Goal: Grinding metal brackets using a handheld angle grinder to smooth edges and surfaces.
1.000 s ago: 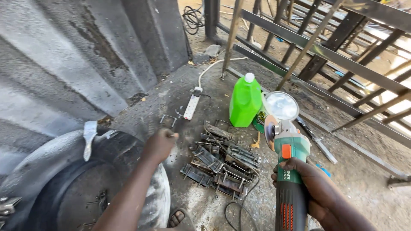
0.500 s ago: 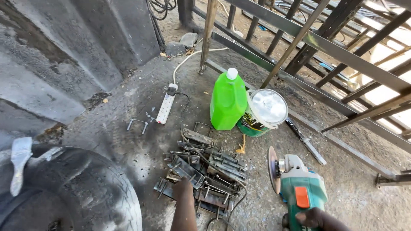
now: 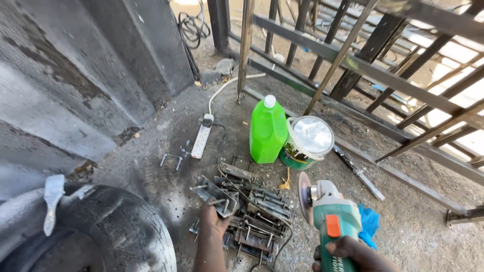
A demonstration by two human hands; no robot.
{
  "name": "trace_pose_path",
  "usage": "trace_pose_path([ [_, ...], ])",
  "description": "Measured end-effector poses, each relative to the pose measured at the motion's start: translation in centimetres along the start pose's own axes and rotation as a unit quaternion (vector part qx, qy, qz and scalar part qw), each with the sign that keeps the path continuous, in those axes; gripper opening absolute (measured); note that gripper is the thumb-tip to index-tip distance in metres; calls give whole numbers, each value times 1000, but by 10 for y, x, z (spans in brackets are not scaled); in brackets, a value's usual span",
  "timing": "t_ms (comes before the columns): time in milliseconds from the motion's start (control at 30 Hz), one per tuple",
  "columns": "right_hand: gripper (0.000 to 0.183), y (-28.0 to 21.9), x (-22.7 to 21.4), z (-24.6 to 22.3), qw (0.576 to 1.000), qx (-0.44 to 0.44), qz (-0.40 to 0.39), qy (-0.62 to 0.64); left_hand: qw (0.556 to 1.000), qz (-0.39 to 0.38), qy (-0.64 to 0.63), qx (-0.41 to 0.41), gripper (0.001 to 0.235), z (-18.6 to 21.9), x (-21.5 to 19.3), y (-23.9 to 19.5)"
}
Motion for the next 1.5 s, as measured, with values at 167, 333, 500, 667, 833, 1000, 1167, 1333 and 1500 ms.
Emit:
trace_pose_path([
  [167, 27, 2, 14, -5, 997, 62, -51, -7, 990, -108, -44, 82, 31, 69, 55, 10],
  [333, 27, -20, 38, -10, 993, 56, -83, -65, 962, -194, 41, 186, 32, 129, 80, -85],
  [500, 18, -28, 43, -9, 987, 33, -138, -74, 920, -341, 64, 181, 68, 129, 78, -220],
  [667, 24, -39, 40, -2, 991, 55, -107, -54, 959, -222, 83, 153, 41, 100, 67, -209],
  [833, 37, -24, 39, 8, 992, 97, -74, 5, 901, -39, 349, 255, 57, 95, 96, -236],
  [1000, 27, 9, 31, -6, 988, -5, 2, -156, 911, -43, 347, 220, 56, 82, 91, -194],
  [1167, 70, 60, 32, 9, 990, -68, -70, -100, 883, -16, 423, 200, 85, 70, 82, -185],
  [1333, 81, 77, 36, 18, 967, -114, -94, -209, 878, -6, 446, 174, 96, 69, 84, -199],
  [1500, 97, 92, 29, 29, 981, -97, -97, -138, 872, -27, 446, 200, 85, 58, 87, -203],
])
Point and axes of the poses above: each hand's wrist, its own y-axis towards the middle knuckle, its own x-axis out of the palm, z = x × y, the point moved 3 cm from there along y, towards the middle knuckle, and after that the axes turned 6 degrees about z, right-handed, at the moved point
